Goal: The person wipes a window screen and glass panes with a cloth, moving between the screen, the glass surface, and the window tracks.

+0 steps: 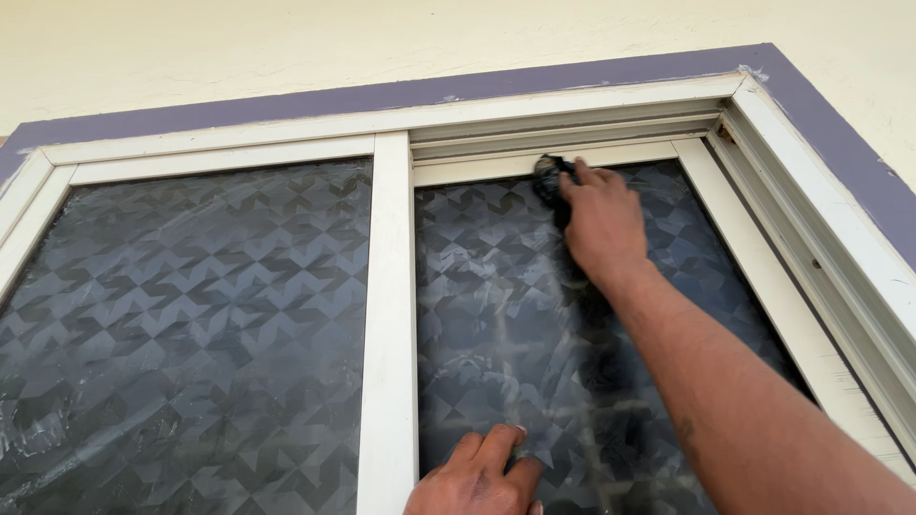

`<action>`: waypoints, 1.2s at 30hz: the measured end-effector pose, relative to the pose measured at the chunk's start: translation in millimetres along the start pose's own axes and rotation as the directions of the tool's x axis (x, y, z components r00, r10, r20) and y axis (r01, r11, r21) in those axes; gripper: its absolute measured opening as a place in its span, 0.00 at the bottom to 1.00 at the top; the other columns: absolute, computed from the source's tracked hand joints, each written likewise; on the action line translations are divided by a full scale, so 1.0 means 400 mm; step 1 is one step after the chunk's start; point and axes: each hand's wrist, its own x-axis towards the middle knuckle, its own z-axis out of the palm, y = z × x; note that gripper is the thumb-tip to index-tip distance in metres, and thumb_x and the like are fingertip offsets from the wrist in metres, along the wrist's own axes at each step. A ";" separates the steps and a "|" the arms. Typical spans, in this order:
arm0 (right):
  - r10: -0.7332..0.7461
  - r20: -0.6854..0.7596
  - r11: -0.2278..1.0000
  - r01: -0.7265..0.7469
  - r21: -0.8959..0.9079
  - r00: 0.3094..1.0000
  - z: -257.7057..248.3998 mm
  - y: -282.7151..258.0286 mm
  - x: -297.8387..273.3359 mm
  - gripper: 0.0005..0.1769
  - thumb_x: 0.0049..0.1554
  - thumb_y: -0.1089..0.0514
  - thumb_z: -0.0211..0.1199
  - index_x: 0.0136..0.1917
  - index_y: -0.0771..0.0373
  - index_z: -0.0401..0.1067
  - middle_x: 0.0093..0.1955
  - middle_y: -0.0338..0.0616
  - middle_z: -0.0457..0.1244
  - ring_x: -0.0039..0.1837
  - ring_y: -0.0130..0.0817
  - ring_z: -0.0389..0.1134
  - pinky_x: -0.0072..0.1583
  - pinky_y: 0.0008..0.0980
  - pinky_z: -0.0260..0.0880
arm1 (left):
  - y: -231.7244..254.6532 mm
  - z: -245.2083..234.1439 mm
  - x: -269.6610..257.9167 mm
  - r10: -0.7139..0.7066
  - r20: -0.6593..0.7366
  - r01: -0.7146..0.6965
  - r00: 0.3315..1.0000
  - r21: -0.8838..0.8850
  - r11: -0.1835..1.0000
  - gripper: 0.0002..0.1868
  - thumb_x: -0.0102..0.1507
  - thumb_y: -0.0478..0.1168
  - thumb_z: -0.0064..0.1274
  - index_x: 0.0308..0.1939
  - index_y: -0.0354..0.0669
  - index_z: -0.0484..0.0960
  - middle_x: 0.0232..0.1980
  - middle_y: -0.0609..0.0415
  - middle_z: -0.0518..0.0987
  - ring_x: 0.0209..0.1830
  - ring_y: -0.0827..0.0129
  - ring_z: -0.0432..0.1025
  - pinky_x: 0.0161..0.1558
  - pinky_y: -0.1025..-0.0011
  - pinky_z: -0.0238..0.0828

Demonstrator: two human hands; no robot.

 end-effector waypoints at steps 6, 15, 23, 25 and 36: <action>0.143 -0.141 0.990 -0.144 0.003 0.980 0.014 0.042 -0.036 0.34 0.54 0.61 0.56 0.74 0.69 0.65 0.78 0.66 0.54 0.74 0.64 0.57 0.66 0.63 0.60 | 0.023 -0.004 -0.004 -0.023 0.002 0.023 1.000 -0.022 1.000 0.16 0.63 0.42 0.59 0.48 0.32 0.85 0.61 0.35 0.72 0.58 0.50 0.73 0.55 0.55 0.76; -0.133 0.118 0.990 0.127 0.053 0.984 -0.075 0.050 -0.075 0.39 0.51 0.70 0.51 0.77 0.59 0.63 0.82 0.52 0.50 0.79 0.49 0.54 0.76 0.47 0.55 | 0.047 -0.041 -0.031 0.010 -0.137 -0.006 0.990 0.030 1.000 0.19 0.57 0.41 0.60 0.50 0.37 0.87 0.65 0.35 0.73 0.61 0.46 0.74 0.50 0.57 0.77; -0.083 0.136 0.993 0.071 0.094 0.987 -0.195 0.073 -0.276 0.33 0.61 0.60 0.50 0.79 0.62 0.57 0.83 0.59 0.44 0.83 0.55 0.43 0.77 0.50 0.47 | 0.146 -0.131 -0.054 -0.220 -0.094 0.222 0.971 0.009 0.975 0.15 0.64 0.43 0.51 0.45 0.36 0.85 0.68 0.44 0.74 0.60 0.56 0.74 0.48 0.59 0.79; -0.263 0.203 0.943 0.207 0.261 0.943 -0.220 -0.063 -0.311 0.32 0.61 0.61 0.50 0.78 0.61 0.58 0.84 0.54 0.44 0.83 0.53 0.43 0.77 0.49 0.46 | 0.154 -0.151 -0.060 -0.209 -0.032 0.209 0.977 0.030 0.977 0.17 0.64 0.44 0.51 0.48 0.34 0.84 0.68 0.42 0.73 0.62 0.53 0.73 0.48 0.59 0.79; 0.092 0.524 0.995 -0.062 -0.075 0.847 -0.392 0.021 -0.238 0.43 0.52 0.76 0.49 0.77 0.46 0.62 0.86 0.27 0.45 0.74 0.43 0.61 0.71 0.42 0.64 | 0.167 -0.166 -0.076 -0.181 -0.047 0.185 0.982 0.108 0.977 0.17 0.64 0.45 0.49 0.46 0.36 0.84 0.65 0.45 0.75 0.58 0.56 0.75 0.47 0.62 0.79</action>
